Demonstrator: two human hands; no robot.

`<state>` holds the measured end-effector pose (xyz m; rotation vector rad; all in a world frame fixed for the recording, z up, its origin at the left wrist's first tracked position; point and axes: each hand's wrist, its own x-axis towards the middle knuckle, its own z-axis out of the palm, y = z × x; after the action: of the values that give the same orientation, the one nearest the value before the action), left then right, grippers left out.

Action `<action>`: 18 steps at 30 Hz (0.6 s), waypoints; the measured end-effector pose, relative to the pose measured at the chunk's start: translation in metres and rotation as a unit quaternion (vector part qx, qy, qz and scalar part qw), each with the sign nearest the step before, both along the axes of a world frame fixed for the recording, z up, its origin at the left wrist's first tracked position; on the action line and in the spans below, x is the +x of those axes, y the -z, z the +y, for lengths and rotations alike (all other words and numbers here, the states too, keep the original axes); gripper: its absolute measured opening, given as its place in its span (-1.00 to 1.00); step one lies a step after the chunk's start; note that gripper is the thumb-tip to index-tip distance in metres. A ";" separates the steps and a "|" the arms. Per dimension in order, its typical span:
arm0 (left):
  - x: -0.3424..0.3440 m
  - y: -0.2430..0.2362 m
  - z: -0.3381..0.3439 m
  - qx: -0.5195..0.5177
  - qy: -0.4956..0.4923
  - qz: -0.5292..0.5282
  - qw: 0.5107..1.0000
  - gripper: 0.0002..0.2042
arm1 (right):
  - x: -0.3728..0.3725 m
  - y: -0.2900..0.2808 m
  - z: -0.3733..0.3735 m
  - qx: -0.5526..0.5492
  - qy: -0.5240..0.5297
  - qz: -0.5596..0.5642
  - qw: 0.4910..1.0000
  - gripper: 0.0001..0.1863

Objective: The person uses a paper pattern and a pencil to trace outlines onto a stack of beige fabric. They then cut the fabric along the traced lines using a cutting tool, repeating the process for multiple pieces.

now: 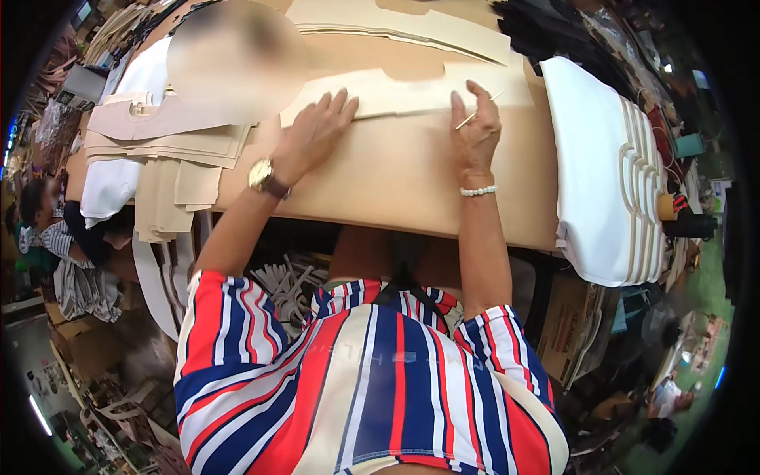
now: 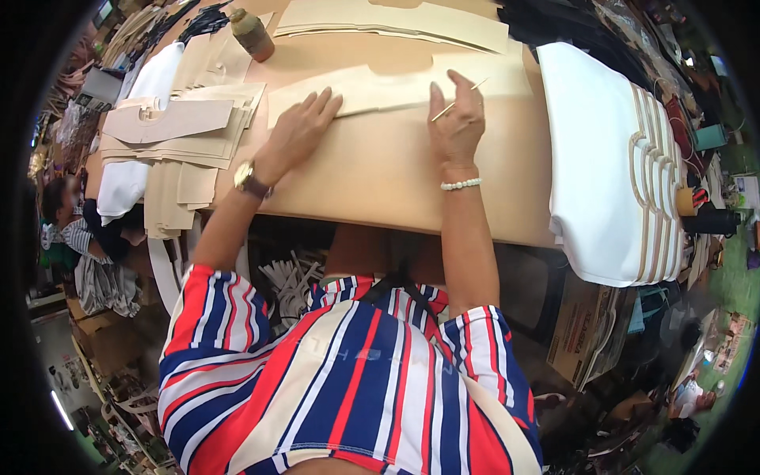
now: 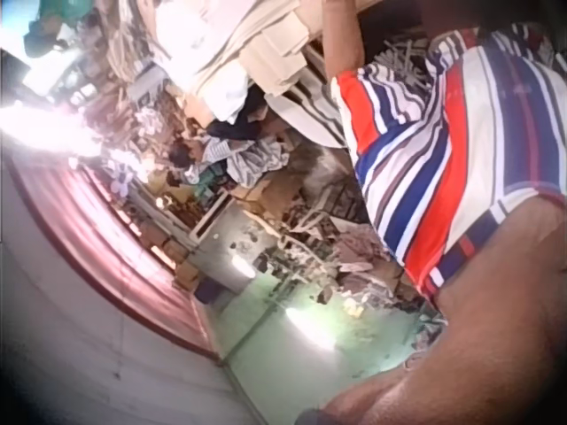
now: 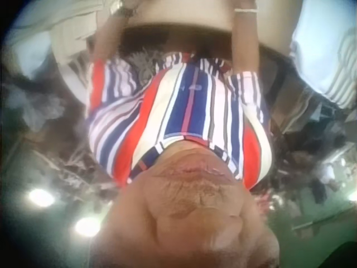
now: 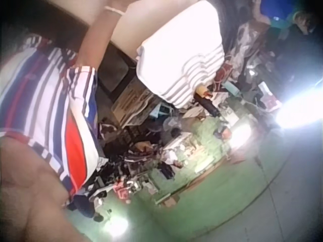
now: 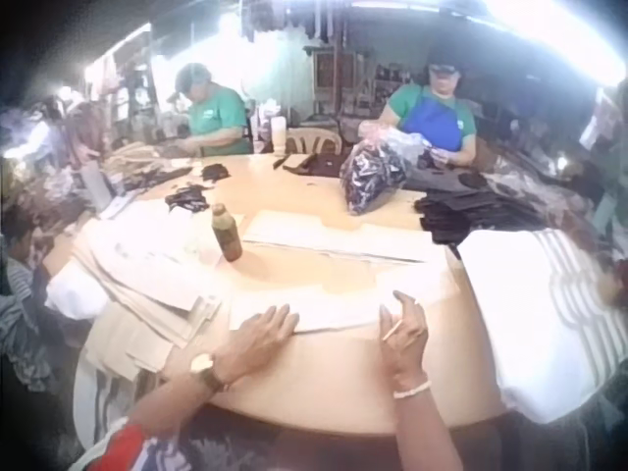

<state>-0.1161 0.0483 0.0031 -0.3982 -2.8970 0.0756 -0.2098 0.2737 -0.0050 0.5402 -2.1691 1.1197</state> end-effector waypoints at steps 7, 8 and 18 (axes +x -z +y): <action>0.111 -0.001 0.021 0.038 -0.039 -0.001 0.999 -0.49 | 0.041 -0.009 0.050 0.077 0.040 -0.044 0.995 -0.69; 0.118 0.000 0.019 0.041 -0.046 -0.006 0.998 -0.49 | 0.052 -0.009 0.061 0.107 0.047 -0.056 0.992 -0.67; 0.124 -0.004 -0.006 0.090 -0.044 -0.021 0.995 -0.45 | 0.114 0.010 0.118 0.232 0.073 -0.127 0.962 -0.55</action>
<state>0.0082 0.0428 0.0071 -0.2426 -2.9308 -0.1802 -0.0955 0.3912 -0.0147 0.4413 -2.6695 0.6233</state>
